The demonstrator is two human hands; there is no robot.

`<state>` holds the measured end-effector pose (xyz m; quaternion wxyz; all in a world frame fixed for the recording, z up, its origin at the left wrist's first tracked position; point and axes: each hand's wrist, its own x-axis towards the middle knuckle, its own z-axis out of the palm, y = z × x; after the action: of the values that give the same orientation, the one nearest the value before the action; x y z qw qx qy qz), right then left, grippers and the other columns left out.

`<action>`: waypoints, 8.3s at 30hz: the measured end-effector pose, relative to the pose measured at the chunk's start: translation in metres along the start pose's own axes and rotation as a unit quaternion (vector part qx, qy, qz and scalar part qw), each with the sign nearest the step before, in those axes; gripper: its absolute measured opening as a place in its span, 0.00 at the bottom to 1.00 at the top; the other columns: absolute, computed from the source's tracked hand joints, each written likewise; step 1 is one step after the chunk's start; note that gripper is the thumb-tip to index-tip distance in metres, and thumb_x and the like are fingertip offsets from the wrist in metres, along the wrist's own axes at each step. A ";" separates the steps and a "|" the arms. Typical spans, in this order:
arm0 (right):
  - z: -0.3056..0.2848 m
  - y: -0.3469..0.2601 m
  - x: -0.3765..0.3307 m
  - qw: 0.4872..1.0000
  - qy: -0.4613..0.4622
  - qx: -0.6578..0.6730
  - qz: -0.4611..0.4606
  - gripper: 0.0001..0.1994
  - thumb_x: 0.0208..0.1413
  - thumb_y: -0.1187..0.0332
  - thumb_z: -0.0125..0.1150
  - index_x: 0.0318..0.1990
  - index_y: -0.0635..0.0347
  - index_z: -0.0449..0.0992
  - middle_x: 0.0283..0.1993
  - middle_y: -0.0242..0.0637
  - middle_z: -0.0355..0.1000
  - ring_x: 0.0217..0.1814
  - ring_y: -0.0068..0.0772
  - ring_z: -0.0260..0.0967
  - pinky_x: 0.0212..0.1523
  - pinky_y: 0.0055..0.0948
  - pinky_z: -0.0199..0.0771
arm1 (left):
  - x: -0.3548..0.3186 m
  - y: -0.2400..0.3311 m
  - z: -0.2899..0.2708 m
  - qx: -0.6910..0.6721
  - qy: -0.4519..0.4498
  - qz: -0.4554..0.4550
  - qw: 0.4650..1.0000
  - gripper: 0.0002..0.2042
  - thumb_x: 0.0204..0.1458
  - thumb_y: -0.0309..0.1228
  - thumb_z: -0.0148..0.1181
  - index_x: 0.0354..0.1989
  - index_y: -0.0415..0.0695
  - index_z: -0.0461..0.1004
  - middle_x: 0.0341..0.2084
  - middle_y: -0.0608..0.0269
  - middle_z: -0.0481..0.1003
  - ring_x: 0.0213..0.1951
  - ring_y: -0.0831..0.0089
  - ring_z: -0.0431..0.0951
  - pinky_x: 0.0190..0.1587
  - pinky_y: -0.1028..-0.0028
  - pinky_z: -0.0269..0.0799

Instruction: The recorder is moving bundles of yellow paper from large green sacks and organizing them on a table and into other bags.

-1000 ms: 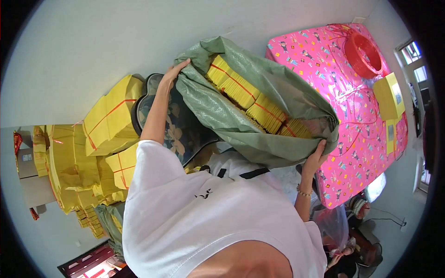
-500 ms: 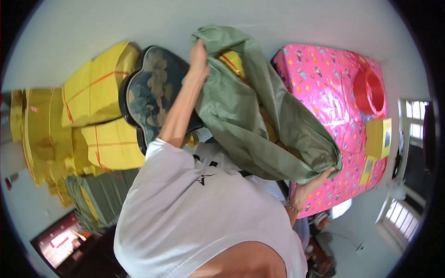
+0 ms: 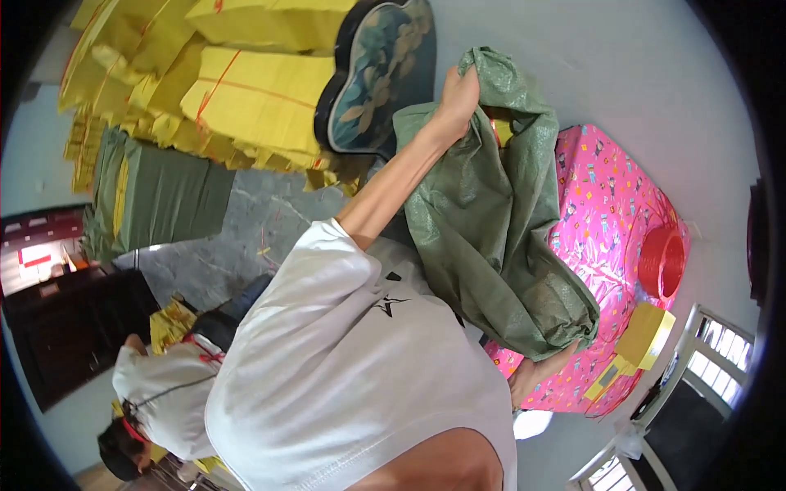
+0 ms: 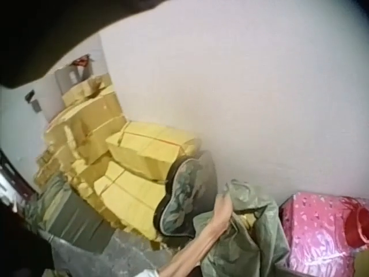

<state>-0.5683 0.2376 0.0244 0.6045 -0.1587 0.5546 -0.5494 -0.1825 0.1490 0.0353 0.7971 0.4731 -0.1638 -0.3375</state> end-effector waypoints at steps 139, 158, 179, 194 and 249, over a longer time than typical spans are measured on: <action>0.579 0.975 -0.632 0.597 -0.537 -0.521 0.289 0.20 0.65 0.55 0.40 0.54 0.58 0.68 0.52 0.36 0.70 0.53 0.36 0.67 0.56 0.37 0.66 | -0.433 0.275 -1.127 -0.350 0.825 0.145 0.420 0.16 0.59 0.31 0.37 0.49 0.39 0.70 0.49 0.52 0.71 0.50 0.56 0.72 0.55 0.57 0.67; 0.495 1.025 -0.581 0.459 -0.674 -0.575 -0.063 0.39 0.52 0.56 0.65 0.63 0.70 0.51 0.63 0.48 0.54 0.62 0.40 0.54 0.62 0.35 0.55 | -0.415 0.156 -1.147 -0.099 0.888 -0.099 0.438 0.41 0.47 0.43 0.67 0.64 0.39 0.50 0.54 0.52 0.64 0.54 0.64 0.65 0.56 0.68 0.59; 0.495 0.983 -0.520 0.310 -0.636 -0.691 -0.151 0.26 0.57 0.60 0.52 0.56 0.73 0.65 0.57 0.56 0.67 0.59 0.53 0.64 0.59 0.40 0.62 | -0.433 0.129 -1.092 0.115 0.852 -0.251 0.445 0.24 0.45 0.30 0.52 0.54 0.36 0.64 0.41 0.43 0.72 0.44 0.49 0.73 0.47 0.60 0.67; 0.539 1.057 -0.621 -0.270 -0.683 -0.322 -0.597 0.25 0.56 0.67 0.51 0.63 0.55 0.60 0.61 0.48 0.60 0.66 0.51 0.53 0.66 0.47 0.47 | -0.283 0.156 -1.055 0.639 0.252 -0.314 0.655 0.33 0.45 0.50 0.57 0.60 0.46 0.64 0.50 0.43 0.69 0.53 0.48 0.67 0.55 0.53 0.59; 0.488 0.903 -0.677 -0.218 -0.897 -0.308 -0.230 0.41 0.47 0.64 0.63 0.67 0.65 0.48 0.67 0.55 0.52 0.68 0.55 0.51 0.64 0.46 0.53 | -0.343 0.217 -0.874 0.318 0.674 -0.223 0.629 0.30 0.45 0.34 0.63 0.59 0.43 0.62 0.58 0.37 0.57 0.56 0.39 0.61 0.56 0.53 0.62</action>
<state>0.4330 0.9152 -0.2003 -0.1900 0.7721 0.5303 -0.2942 0.1619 1.0200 -0.1928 0.3860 0.8147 0.4323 -0.0187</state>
